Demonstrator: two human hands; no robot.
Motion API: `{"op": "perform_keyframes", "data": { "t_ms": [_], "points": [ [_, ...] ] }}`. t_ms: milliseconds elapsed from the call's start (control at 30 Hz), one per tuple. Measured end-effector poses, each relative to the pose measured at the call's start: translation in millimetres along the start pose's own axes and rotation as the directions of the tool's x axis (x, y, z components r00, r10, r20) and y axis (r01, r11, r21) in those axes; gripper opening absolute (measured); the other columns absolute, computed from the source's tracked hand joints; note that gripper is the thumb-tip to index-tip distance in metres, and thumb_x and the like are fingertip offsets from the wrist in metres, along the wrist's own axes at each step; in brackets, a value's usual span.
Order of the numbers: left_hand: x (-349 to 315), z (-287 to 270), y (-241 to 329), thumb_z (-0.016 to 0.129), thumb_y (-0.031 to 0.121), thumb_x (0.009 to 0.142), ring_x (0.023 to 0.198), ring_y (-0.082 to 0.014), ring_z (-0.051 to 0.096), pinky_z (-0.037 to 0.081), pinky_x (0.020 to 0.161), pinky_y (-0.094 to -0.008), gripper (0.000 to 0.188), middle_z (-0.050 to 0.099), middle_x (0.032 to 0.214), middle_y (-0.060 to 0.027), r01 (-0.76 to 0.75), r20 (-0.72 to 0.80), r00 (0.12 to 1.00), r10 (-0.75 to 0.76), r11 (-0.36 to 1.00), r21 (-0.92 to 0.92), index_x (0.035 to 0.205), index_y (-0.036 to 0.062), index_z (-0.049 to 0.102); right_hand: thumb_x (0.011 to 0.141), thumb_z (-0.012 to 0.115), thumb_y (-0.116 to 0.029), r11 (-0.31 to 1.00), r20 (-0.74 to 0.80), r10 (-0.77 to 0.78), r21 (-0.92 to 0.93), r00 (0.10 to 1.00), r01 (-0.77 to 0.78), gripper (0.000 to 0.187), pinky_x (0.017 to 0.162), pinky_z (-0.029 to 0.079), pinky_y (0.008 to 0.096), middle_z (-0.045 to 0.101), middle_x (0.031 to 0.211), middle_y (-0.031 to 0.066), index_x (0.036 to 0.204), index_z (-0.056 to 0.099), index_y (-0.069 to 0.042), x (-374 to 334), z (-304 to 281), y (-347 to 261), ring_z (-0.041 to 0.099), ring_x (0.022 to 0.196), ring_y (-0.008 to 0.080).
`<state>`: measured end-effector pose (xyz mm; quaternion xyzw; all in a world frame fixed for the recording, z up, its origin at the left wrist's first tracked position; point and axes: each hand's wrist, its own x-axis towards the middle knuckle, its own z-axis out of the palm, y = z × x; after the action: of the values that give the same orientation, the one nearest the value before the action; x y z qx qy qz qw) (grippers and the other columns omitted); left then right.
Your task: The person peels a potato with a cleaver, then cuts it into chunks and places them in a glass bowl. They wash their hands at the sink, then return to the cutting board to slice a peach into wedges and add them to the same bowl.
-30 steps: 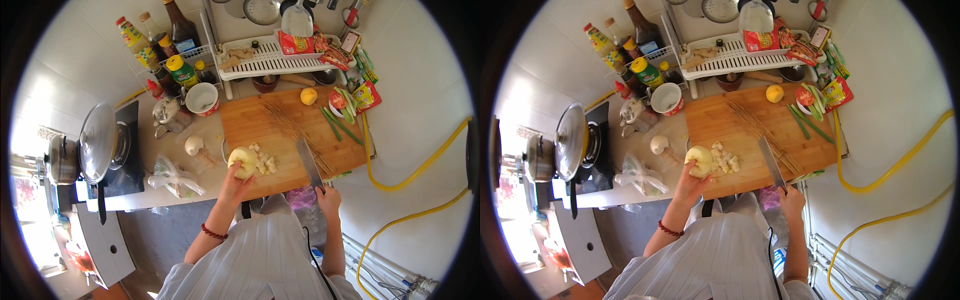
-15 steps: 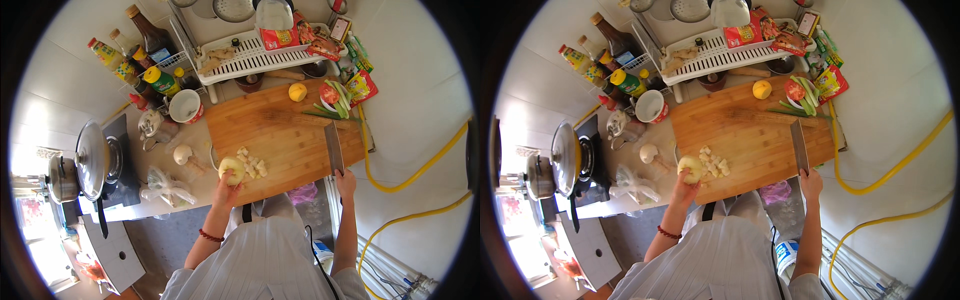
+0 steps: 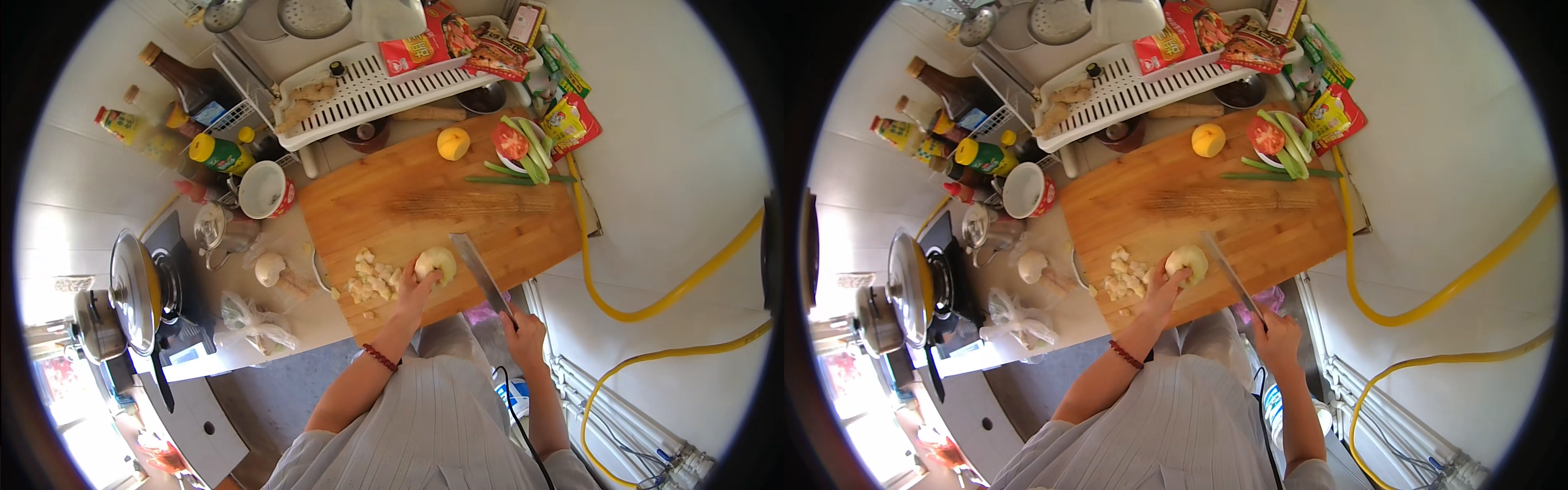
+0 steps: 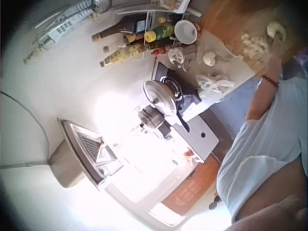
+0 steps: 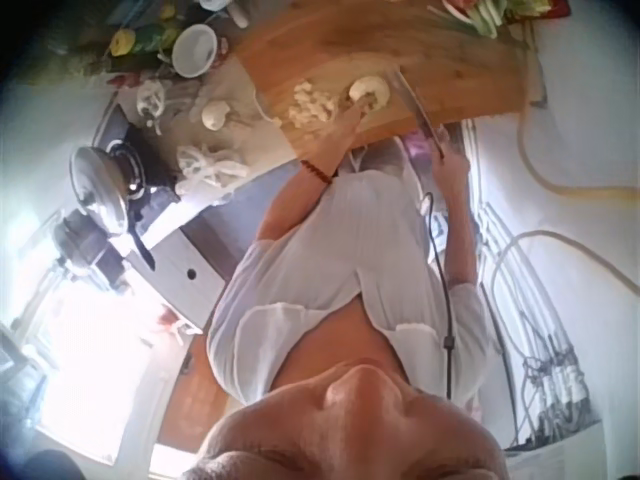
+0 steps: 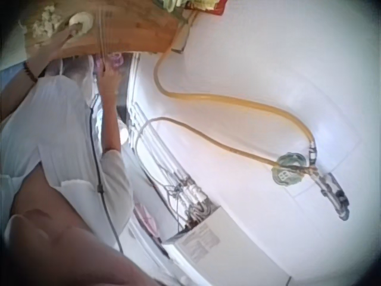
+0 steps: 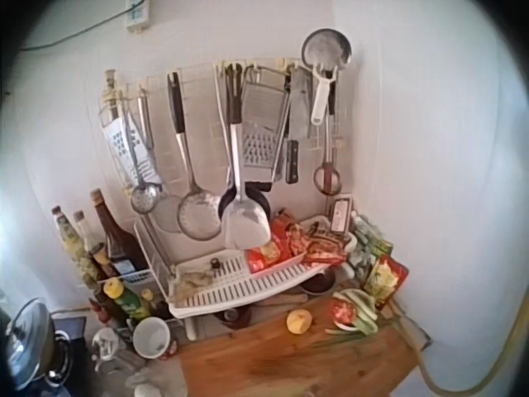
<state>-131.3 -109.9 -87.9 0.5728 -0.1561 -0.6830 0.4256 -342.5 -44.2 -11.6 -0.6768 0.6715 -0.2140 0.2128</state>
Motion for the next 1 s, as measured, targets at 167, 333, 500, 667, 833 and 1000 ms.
{"op": "perform_keyframes", "data": {
  "t_ms": [167,333,500,667,833,1000],
  "points": [
    [2.3,11.3,-4.9,0.068,0.017,0.075,0.094,-0.0135,0.052,0.043,0.074,-0.0264,0.059,0.053,0.108,-0.0053,-0.013,-0.102,0.995,0.018,0.999,0.051,0.123,0.0080,0.036,0.080,0.058,-0.017,0.993,0.051,-0.095,-0.068,0.994,0.099,0.017,0.053,0.040,0.0347,0.060,0.061,0.0091,0.095,0.064,-0.011,-4.0,-4.8,-3.9,0.055,0.049,0.0239],
    [-2.9,19.6,12.6,0.070,0.021,0.075,0.093,-0.0141,0.053,0.044,0.072,-0.0264,0.055,0.053,0.108,-0.0065,0.044,-0.146,0.989,-0.025,0.991,0.127,0.119,0.0085,0.039,0.080,0.058,-0.017,0.987,0.073,-0.101,-0.121,0.992,0.109,0.017,0.053,0.041,0.0344,0.060,0.061,0.0083,0.096,0.062,-0.012,-4.8,-0.8,-0.5,0.055,0.049,0.0235],
    [9.4,14.4,-1.8,0.070,0.021,0.075,0.087,-0.0126,0.053,0.044,0.068,-0.0250,0.048,0.055,0.102,-0.0052,-0.061,-0.138,0.987,0.079,0.989,0.132,0.113,0.0050,0.045,0.080,0.058,-0.017,0.977,0.114,-0.101,-0.176,0.988,0.120,0.016,0.053,0.042,0.0347,0.061,0.062,0.0086,0.095,0.061,-0.012,-3.5,-1.0,-3.1,0.056,0.050,0.0237],
    [10.9,14.5,2.8,0.070,0.021,0.075,0.084,-0.0120,0.054,0.046,0.067,-0.0248,0.047,0.056,0.099,-0.0051,-0.007,-0.181,0.983,0.030,0.992,0.129,0.111,0.0030,0.046,0.081,0.057,-0.017,0.985,0.091,-0.082,-0.146,0.993,0.094,0.017,0.053,0.042,0.0354,0.061,0.063,0.0085,0.097,0.060,-0.013,0.4,-2.8,-9.8,0.055,0.050,0.0251],
    [11.2,13.9,4.9,0.070,0.020,0.075,0.086,-0.0122,0.055,0.046,0.067,-0.0256,0.045,0.056,0.100,-0.0055,-0.007,-0.188,0.982,0.029,0.993,0.116,0.110,0.0035,0.046,0.081,0.056,-0.017,0.981,0.100,-0.088,-0.167,0.991,0.103,0.016,0.053,0.041,0.0351,0.061,0.062,0.0084,0.097,0.060,-0.012,2.2,1.7,-0.4,0.054,0.049,0.0257],
    [10.0,16.0,8.7,0.070,0.019,0.075,0.085,-0.0123,0.055,0.046,0.065,-0.0249,0.045,0.056,0.100,-0.0065,0.001,-0.196,0.980,0.028,0.989,0.145,0.110,0.0029,0.046,0.082,0.056,-0.017,0.985,0.105,-0.091,-0.135,0.990,0.105,0.017,0.053,0.041,0.0349,0.060,0.062,0.0084,0.097,0.060,-0.012,6.0,-2.3,-3.1,0.054,0.049,0.0251]
  ]
}}
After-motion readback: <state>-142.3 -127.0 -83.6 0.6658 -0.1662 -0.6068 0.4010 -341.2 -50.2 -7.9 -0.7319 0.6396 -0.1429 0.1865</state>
